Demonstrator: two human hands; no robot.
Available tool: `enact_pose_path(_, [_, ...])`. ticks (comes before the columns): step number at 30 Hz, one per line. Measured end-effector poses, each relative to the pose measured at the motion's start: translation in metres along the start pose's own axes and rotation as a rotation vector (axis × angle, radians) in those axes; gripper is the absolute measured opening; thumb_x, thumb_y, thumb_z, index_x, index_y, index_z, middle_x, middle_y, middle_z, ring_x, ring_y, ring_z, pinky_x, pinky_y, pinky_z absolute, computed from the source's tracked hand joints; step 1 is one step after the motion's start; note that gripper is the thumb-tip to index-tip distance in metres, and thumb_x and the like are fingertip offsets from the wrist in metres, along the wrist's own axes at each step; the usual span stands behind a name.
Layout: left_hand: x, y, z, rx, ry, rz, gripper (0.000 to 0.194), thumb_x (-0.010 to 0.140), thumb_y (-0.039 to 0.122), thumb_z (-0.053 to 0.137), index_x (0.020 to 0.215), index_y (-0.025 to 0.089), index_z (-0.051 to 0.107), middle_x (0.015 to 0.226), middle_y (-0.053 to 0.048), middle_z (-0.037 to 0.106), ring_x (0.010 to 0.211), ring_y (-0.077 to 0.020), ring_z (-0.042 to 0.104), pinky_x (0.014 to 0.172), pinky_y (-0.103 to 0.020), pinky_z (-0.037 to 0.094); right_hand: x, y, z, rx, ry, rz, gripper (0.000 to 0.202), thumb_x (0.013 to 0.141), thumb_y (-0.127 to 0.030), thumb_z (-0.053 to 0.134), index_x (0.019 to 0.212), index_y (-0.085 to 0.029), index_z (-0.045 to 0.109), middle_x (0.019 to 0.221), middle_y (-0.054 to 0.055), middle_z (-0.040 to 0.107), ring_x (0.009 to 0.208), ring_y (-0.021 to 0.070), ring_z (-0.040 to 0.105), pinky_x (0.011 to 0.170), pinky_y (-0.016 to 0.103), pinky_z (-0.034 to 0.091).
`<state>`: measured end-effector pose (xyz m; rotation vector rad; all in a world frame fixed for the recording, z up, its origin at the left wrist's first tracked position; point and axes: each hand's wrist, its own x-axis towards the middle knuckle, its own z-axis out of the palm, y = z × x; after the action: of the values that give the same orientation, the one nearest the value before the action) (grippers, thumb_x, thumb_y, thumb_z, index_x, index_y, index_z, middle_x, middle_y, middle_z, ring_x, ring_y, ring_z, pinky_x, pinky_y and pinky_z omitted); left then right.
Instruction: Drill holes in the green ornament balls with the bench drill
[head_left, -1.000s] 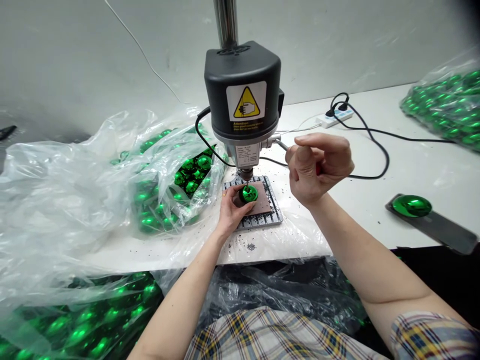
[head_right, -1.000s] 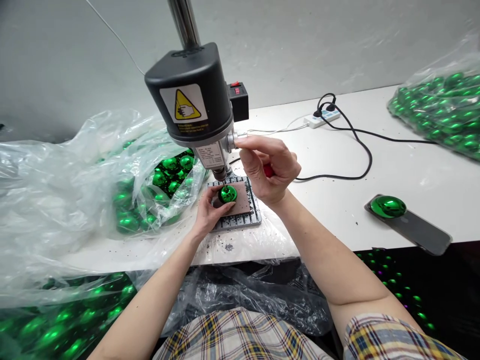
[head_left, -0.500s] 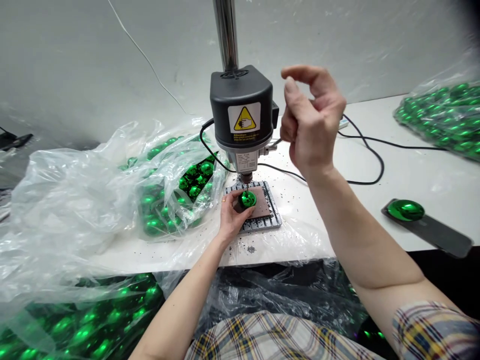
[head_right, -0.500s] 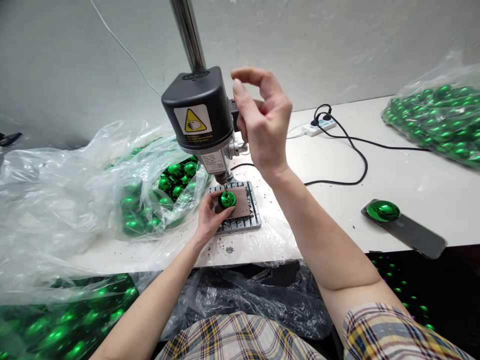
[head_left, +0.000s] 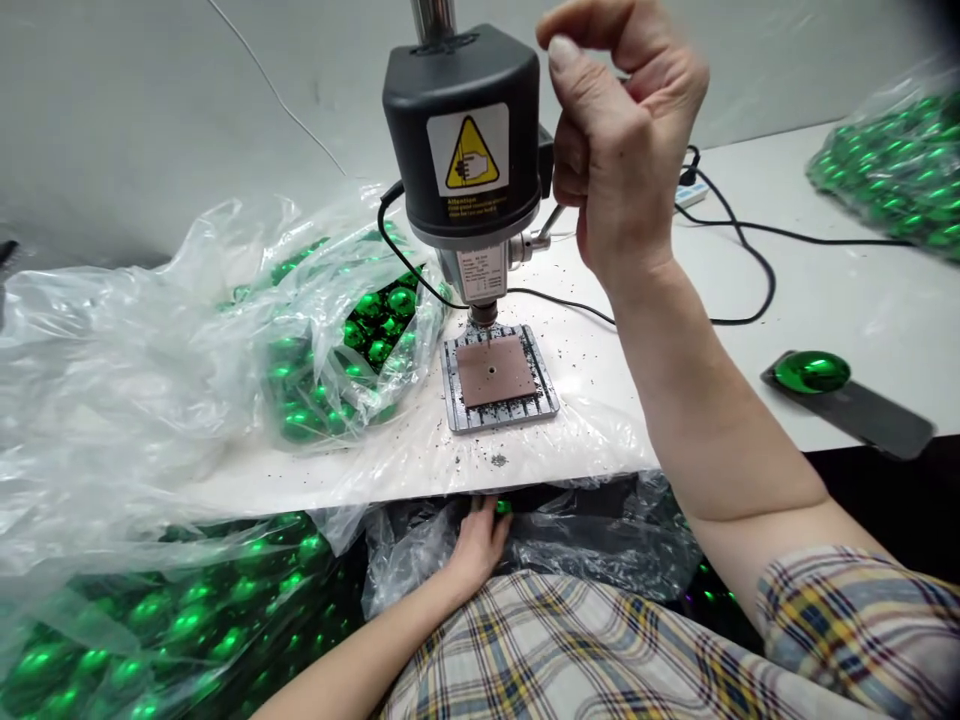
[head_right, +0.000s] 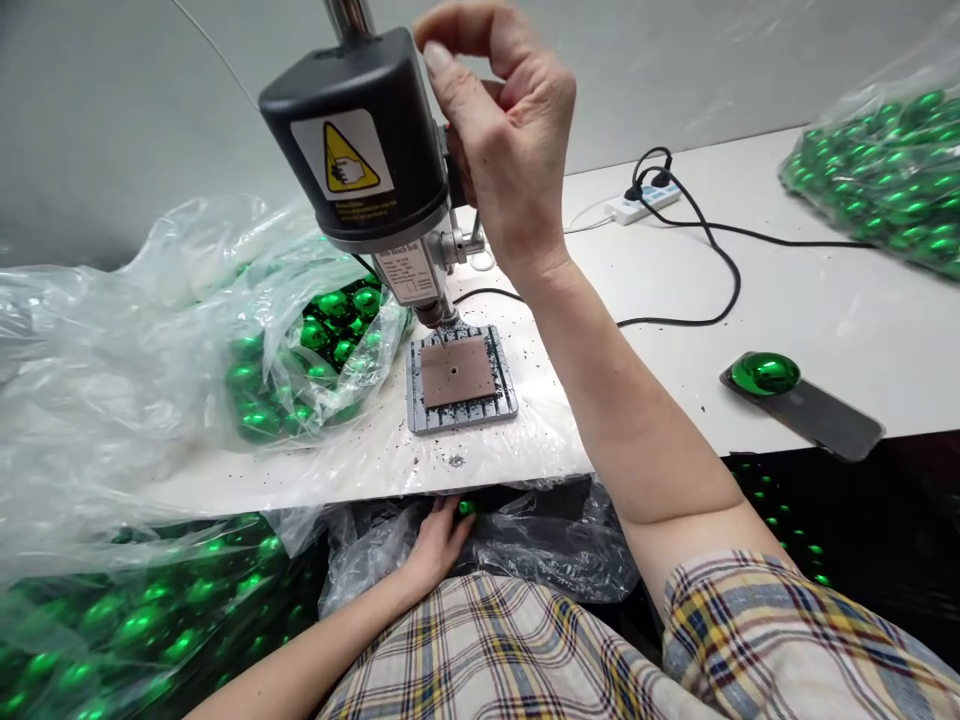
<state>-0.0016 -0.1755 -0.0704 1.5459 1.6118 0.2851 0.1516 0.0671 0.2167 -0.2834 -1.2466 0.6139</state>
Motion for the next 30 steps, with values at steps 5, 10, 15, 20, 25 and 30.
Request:
enact_pose_path(5, [-0.009,0.033,-0.020,0.060,-0.103,-0.013,0.050,0.083,0.030,0.063,0.131,0.017,0.063,0.139,-0.022,0.058,0.112,-0.0384,0.067,0.098,-0.050,0.050,-0.001,0.007,-0.003,0.030,-0.013,-0.046,0.016,0.083,-0.012,0.066,0.078,-0.026,0.069,0.077,-0.001,0.065,0.052,0.0099,0.050,0.043,0.025,0.044])
enact_pose_path(10, [-0.004,0.088,-0.120,-0.124,0.022,0.353,0.031,0.097,0.040,0.048,0.094,0.022,0.074,0.076,-0.005,0.071,0.067,-0.0201,0.066,0.071,-0.034,0.054,-0.004,0.010,0.001,-0.022,0.046,-0.032,0.007,0.084,-0.023,0.073,0.079,-0.024,0.068,0.054,-0.006,0.040,0.037,0.0074,0.024,0.030,0.026,0.021])
enact_pose_path(15, [0.086,0.083,-0.226,0.271,0.717,0.043,0.022,0.089,0.019,0.055,0.106,0.017,0.069,0.109,-0.018,0.065,0.105,-0.0362,0.063,0.096,-0.052,0.046,-0.006,0.008,0.005,0.069,0.095,-0.058,0.008,0.079,-0.012,0.069,0.077,-0.020,0.071,0.047,-0.007,0.038,0.034,0.0064,0.023,0.027,0.026,0.014])
enact_pose_path(20, [0.136,0.056,-0.266,0.462,0.539,-0.143,0.034,0.072,0.010,0.066,0.105,0.017,0.071,0.117,-0.022,0.062,0.116,-0.0433,0.057,0.097,-0.054,0.044,-0.005,0.009,0.004,0.079,0.079,-0.045,0.007,0.079,-0.023,0.078,0.077,-0.021,0.072,0.049,-0.006,0.042,0.034,0.0057,0.026,0.027,0.024,0.015])
enact_pose_path(25, [0.127,0.048,-0.276,0.346,0.572,-0.019,0.042,0.072,0.018,0.070,0.114,0.020,0.068,0.104,-0.012,0.069,0.108,-0.0345,0.063,0.098,-0.045,0.046,-0.005,0.012,0.003,0.092,0.069,-0.062,0.018,0.078,-0.035,0.082,0.079,-0.021,0.072,0.048,-0.007,0.039,0.033,0.0060,0.023,0.028,0.025,0.015])
enact_pose_path(30, [0.096,0.061,-0.262,-0.432,0.684,0.262,0.043,0.082,0.047,0.067,0.114,0.018,0.066,0.104,-0.008,0.071,0.094,-0.0257,0.067,0.085,-0.040,0.055,-0.006,0.010,0.006,0.109,0.074,-0.071,0.020,0.079,-0.037,0.082,0.078,-0.021,0.070,0.047,-0.008,0.033,0.035,0.0063,0.021,0.031,0.026,0.013])
